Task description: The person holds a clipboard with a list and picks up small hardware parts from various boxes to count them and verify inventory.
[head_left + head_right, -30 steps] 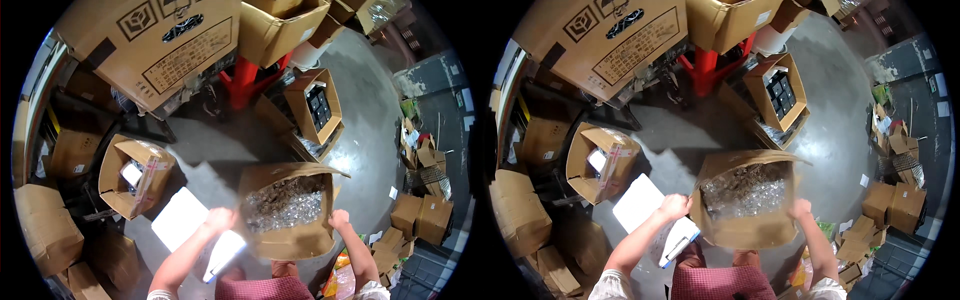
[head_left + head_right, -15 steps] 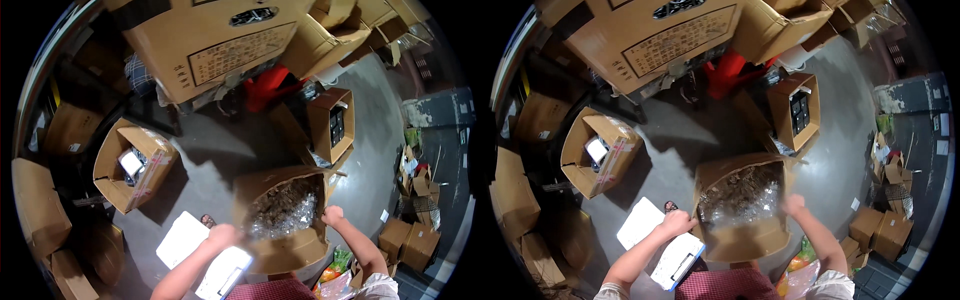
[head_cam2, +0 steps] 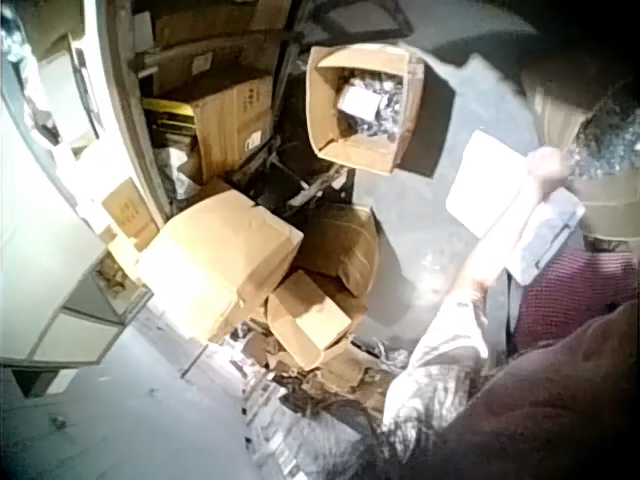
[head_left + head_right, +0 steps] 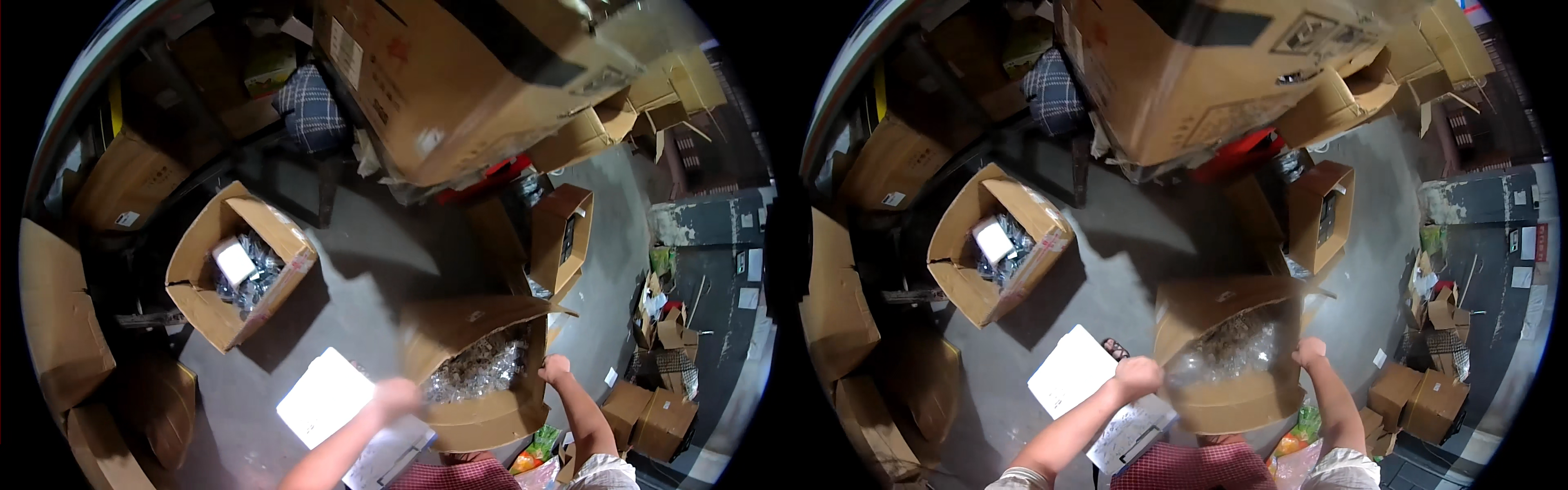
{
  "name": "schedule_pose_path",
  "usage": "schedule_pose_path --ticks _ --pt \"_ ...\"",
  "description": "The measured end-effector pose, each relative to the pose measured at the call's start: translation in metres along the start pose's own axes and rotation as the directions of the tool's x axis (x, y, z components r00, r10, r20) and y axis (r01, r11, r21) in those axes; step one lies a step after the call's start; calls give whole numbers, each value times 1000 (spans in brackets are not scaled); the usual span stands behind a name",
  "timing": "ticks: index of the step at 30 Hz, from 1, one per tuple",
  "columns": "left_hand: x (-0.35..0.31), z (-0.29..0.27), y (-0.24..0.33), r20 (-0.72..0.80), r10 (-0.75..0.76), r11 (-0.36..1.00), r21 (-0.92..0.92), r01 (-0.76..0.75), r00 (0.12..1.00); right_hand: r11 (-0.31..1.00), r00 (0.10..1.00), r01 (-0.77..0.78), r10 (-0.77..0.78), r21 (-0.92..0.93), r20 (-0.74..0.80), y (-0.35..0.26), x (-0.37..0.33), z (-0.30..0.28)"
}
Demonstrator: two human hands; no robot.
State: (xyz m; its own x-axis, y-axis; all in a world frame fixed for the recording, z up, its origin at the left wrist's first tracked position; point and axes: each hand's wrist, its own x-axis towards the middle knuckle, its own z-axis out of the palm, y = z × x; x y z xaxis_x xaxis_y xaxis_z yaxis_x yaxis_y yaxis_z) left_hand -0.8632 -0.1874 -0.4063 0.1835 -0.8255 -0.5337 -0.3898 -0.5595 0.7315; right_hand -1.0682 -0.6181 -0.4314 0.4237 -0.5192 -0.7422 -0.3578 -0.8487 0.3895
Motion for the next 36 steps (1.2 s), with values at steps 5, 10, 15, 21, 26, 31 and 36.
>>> schedule_pose_path --ticks 5,10,15,21,26,31,36 --pt "-35 36 -42 -98 -322 941 -142 307 942 987 987 157 -158 -41 -31 2 -23 -55" --pt "-40 42 -51 -28 -407 913 9 407 913 963 893 268 -260 -30 -367 -7 17 -163" --pt "34 -4 -1 -136 -462 882 -168 439 876 917 646 387 -191 101 -739 -35 108 -267" --pt "46 -7 2 -181 -486 874 -111 473 855 799 650 478 -42 365 -759 2 138 -248" --pt "69 -36 22 -121 -747 664 -207 719 654 743 902 422 -285 519 -325 59 113 -156" --pt "88 -58 10 -102 -614 775 114 622 783 782 886 451 -333 430 -324 65 125 -149" --pt "102 -84 -5 142 -528 814 365 451 837 532 521 752 -118 389 -845 33 104 -208"
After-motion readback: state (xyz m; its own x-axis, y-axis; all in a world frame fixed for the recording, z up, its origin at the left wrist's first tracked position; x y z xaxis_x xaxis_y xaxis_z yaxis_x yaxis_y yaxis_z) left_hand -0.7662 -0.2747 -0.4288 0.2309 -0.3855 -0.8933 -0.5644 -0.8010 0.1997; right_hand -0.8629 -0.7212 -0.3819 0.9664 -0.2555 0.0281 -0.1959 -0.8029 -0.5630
